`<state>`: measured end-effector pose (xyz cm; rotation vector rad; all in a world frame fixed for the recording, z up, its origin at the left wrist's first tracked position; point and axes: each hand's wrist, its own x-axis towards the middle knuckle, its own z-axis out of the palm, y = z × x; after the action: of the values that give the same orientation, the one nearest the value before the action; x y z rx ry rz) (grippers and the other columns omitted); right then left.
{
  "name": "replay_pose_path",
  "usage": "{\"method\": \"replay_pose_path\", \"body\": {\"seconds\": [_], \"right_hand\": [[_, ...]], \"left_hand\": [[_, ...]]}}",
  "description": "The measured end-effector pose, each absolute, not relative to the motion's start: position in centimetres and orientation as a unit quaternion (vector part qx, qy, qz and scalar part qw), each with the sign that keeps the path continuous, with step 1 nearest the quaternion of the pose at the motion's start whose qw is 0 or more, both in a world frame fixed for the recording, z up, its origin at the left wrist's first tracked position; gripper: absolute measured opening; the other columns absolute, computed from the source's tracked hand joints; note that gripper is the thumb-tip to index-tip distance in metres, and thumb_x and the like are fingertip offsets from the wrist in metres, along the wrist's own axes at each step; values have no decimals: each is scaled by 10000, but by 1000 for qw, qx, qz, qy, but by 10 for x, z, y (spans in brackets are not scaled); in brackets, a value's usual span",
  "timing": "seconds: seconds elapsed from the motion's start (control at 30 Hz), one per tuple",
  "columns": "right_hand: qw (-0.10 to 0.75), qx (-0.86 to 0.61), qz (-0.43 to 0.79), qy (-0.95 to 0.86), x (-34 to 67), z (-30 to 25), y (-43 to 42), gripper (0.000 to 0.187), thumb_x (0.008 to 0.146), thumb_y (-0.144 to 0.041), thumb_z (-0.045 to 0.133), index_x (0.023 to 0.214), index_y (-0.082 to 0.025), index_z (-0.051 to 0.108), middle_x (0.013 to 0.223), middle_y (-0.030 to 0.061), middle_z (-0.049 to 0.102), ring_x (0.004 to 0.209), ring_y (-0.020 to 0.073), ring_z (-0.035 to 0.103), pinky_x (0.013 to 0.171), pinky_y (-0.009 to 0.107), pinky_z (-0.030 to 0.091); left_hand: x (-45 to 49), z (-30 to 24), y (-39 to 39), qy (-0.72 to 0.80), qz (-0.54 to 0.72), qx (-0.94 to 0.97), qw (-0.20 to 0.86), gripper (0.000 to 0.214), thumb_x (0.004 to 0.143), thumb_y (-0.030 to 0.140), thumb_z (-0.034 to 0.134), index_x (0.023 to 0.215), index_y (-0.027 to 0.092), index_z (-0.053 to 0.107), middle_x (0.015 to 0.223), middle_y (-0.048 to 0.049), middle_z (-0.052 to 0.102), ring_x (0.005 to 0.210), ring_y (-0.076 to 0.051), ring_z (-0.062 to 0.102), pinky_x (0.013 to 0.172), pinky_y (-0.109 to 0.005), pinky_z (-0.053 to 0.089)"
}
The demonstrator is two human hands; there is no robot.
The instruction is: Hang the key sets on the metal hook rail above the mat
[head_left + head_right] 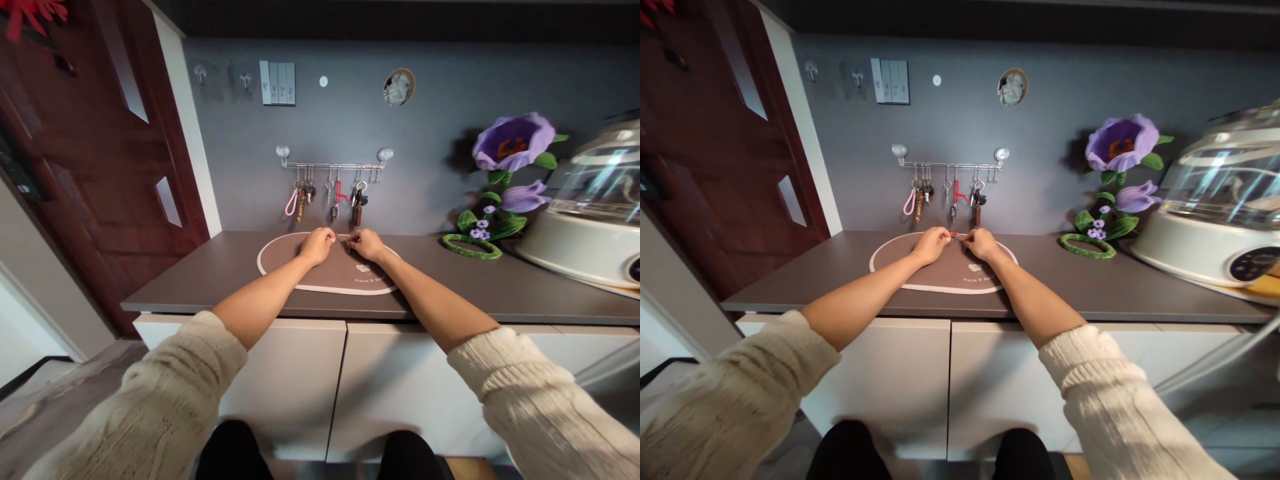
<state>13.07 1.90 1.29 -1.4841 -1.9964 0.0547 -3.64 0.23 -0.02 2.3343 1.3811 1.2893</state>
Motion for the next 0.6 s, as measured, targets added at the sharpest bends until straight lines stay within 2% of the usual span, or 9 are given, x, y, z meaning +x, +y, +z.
{"method": "replay_pose_path", "body": {"seconds": [0.13, 0.27, 0.6], "right_hand": [[292, -587, 14, -755, 130, 16, 14, 42, 662, -193, 620, 646, -182, 657, 711, 44, 643, 677, 170, 560, 632, 254, 364], [303, -598, 50, -741, 133, 19, 11, 72, 680, -221, 612, 710, -166, 649, 690, 24, 631, 645, 135, 544, 622, 228, 368], [449, -503, 228, -702, 136, 21, 12, 111, 681, -240, 607, 634, -142, 581, 519, -32, 510, 489, 65, 396, 524, 212, 320]], "left_hand": [[-37, -1, 4, 456, 425, 780, 64, 122, 770, 157, 464, 738, 170, 581, 804, -43, 597, 769, -144, 512, 723, -268, 399], [-37, 1, 2, 462, 415, 781, 65, 117, 768, 162, 469, 750, 168, 584, 801, -37, 593, 763, -137, 506, 722, -262, 398], [-36, 1, 1, 458, 418, 783, 53, 113, 770, 170, 480, 769, 173, 592, 801, -37, 590, 779, -144, 511, 742, -273, 404]]}}
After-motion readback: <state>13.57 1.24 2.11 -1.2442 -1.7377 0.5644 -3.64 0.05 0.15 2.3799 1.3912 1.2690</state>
